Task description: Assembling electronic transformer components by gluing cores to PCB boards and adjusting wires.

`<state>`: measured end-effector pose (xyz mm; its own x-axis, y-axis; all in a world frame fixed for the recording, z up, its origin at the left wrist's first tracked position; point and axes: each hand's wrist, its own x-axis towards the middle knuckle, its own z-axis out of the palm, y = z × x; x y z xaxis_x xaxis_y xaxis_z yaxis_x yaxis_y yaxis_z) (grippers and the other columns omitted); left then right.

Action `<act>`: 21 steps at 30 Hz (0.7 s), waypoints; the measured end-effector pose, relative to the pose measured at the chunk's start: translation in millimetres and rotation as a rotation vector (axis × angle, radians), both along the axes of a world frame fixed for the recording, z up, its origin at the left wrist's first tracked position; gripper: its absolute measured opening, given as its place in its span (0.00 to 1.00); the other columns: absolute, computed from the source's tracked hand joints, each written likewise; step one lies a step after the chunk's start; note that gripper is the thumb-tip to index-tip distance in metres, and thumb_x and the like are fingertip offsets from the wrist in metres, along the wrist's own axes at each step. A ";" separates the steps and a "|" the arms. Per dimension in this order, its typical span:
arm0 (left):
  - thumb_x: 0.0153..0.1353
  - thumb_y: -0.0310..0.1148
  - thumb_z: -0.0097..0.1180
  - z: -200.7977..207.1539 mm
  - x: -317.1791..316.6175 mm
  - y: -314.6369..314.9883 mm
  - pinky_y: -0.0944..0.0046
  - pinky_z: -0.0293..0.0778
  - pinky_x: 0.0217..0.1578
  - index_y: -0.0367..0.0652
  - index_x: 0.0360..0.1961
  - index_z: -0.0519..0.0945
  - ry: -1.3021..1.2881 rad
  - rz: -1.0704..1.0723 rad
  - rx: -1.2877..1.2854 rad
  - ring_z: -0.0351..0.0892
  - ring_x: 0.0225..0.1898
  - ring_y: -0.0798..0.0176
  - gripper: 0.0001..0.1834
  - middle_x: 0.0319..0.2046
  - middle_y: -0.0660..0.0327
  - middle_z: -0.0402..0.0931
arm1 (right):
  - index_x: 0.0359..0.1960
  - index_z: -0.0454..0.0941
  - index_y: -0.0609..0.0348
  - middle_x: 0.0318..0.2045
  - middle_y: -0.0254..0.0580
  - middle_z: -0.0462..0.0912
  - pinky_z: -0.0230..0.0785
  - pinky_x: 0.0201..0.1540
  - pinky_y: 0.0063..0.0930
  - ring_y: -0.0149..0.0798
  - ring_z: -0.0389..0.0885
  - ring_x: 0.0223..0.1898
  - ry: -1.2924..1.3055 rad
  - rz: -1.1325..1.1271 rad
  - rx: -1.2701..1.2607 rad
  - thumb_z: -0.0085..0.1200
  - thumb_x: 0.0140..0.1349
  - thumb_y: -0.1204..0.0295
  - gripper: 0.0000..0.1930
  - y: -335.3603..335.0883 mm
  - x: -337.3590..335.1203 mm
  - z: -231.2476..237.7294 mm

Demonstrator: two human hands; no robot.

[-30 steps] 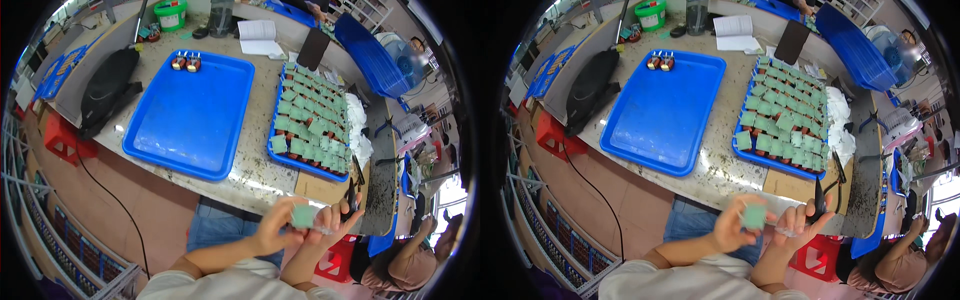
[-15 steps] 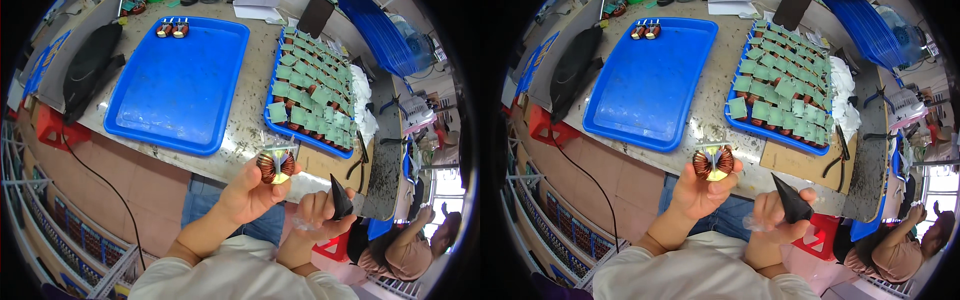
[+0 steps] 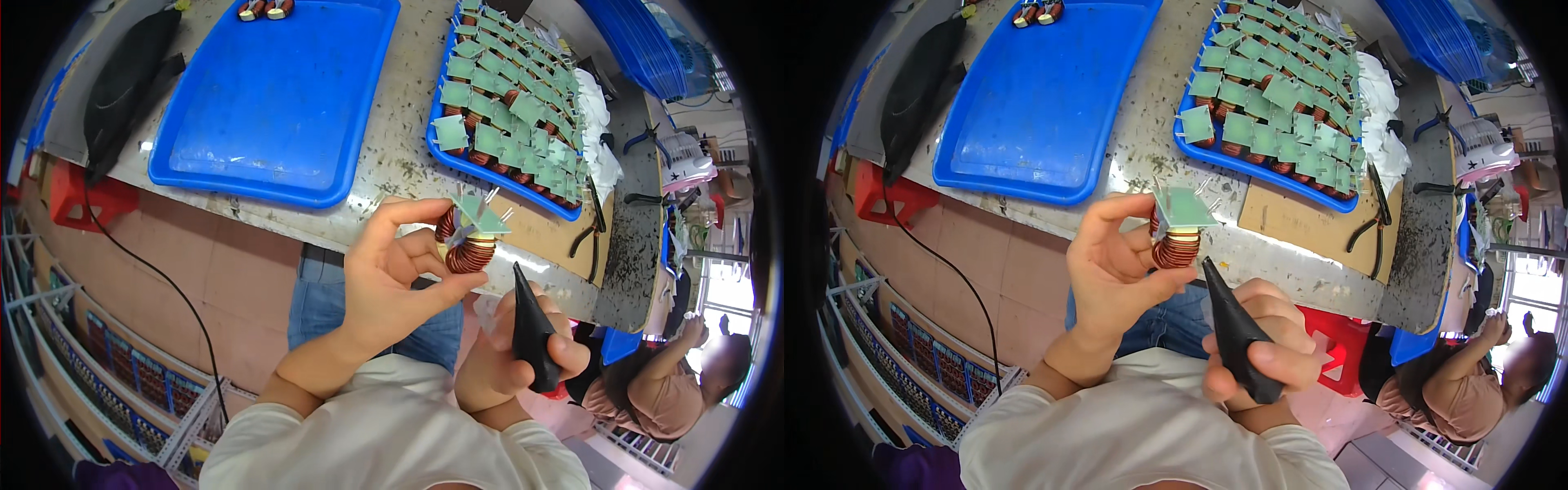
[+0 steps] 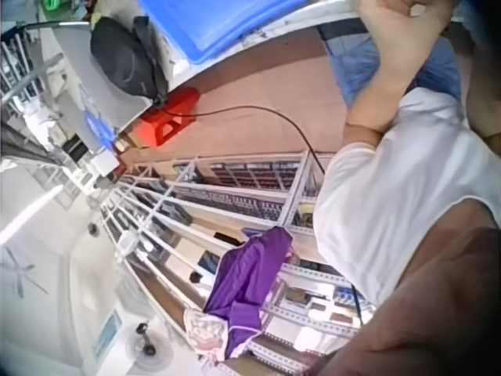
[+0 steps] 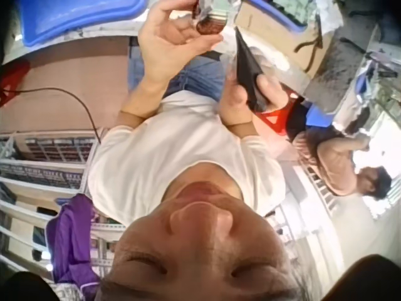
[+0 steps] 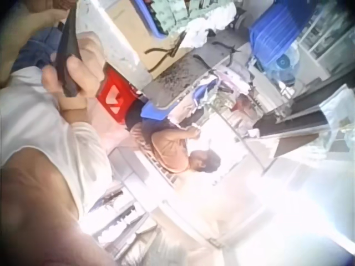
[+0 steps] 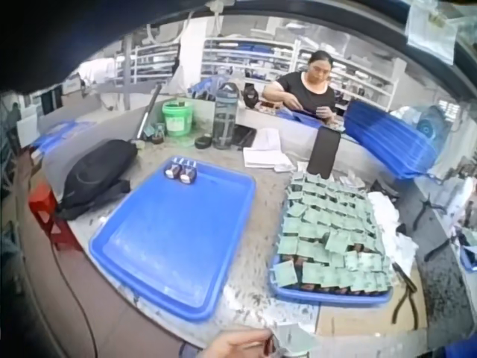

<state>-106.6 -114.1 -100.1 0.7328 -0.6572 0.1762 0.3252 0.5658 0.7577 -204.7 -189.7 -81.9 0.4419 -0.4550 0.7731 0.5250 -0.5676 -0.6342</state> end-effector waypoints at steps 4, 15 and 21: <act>0.34 0.16 0.64 -1.2 -2.2 1.9 0.75 0.74 0.24 0.34 0.42 0.63 -0.171 0.109 0.054 0.75 0.33 0.66 0.31 0.35 0.59 0.63 | 0.40 0.60 0.54 0.16 0.34 0.70 0.64 0.15 0.22 0.31 0.69 0.13 0.066 -0.055 -0.183 0.54 0.51 0.61 0.20 2.0 0.4 0.4; 0.31 0.20 0.67 -4.3 -4.8 4.0 0.76 0.72 0.19 0.35 0.40 0.67 -0.321 0.245 0.099 0.73 0.27 0.71 0.30 0.31 0.59 0.63 | 0.40 0.60 0.53 0.18 0.35 0.70 0.65 0.16 0.23 0.32 0.71 0.15 0.091 -0.062 -0.279 0.55 0.51 0.67 0.19 3.4 3.1 -1.6; 0.31 0.22 0.68 -6.4 -3.9 4.2 0.77 0.72 0.19 0.36 0.40 0.68 -0.366 0.269 0.117 0.72 0.26 0.73 0.31 0.31 0.59 0.64 | 0.41 0.60 0.53 0.19 0.35 0.70 0.66 0.16 0.23 0.32 0.71 0.15 0.108 -0.085 -0.277 0.55 0.51 0.67 0.19 3.5 3.1 -2.6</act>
